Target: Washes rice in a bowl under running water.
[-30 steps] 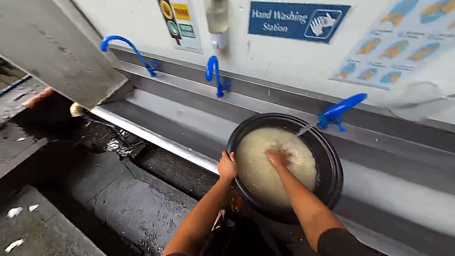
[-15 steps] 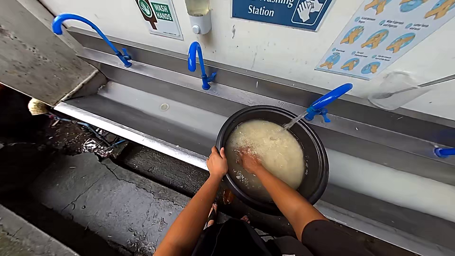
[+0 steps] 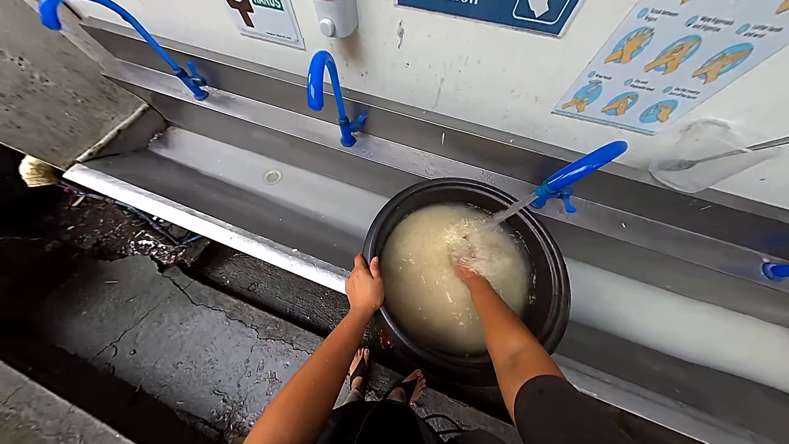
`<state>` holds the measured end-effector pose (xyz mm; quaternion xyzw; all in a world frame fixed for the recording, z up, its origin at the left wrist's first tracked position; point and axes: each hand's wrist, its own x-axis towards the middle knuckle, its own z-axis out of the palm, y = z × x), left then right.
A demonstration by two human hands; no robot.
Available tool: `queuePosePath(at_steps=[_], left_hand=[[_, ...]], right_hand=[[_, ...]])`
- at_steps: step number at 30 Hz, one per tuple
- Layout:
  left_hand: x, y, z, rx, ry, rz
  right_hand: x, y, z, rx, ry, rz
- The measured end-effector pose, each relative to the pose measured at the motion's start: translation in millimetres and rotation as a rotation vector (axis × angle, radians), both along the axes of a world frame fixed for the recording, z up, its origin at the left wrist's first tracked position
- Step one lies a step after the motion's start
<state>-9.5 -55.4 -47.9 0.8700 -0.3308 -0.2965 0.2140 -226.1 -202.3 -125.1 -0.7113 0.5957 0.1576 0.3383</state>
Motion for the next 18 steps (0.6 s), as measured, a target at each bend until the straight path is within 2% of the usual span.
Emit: queuePosePath(at_steps=[2, 8, 12, 18], left_hand=[[1, 0, -1, -0.002, 0.001, 0.002], [1, 1, 0, 0.001, 0.014, 0.0], [1, 0, 0, 0.006, 0.006, 0.001], [2, 0, -2, 0.002, 0.012, 0.004]], right_hand=[[5, 5, 16, 0.057, 0.068, -0.018], [1, -3, -8, -0.114, 0.067, -0.032], [7, -12, -4, -0.193, 0.168, -0.043], [2, -9, -14, -0.241, 0.049, -0.107]])
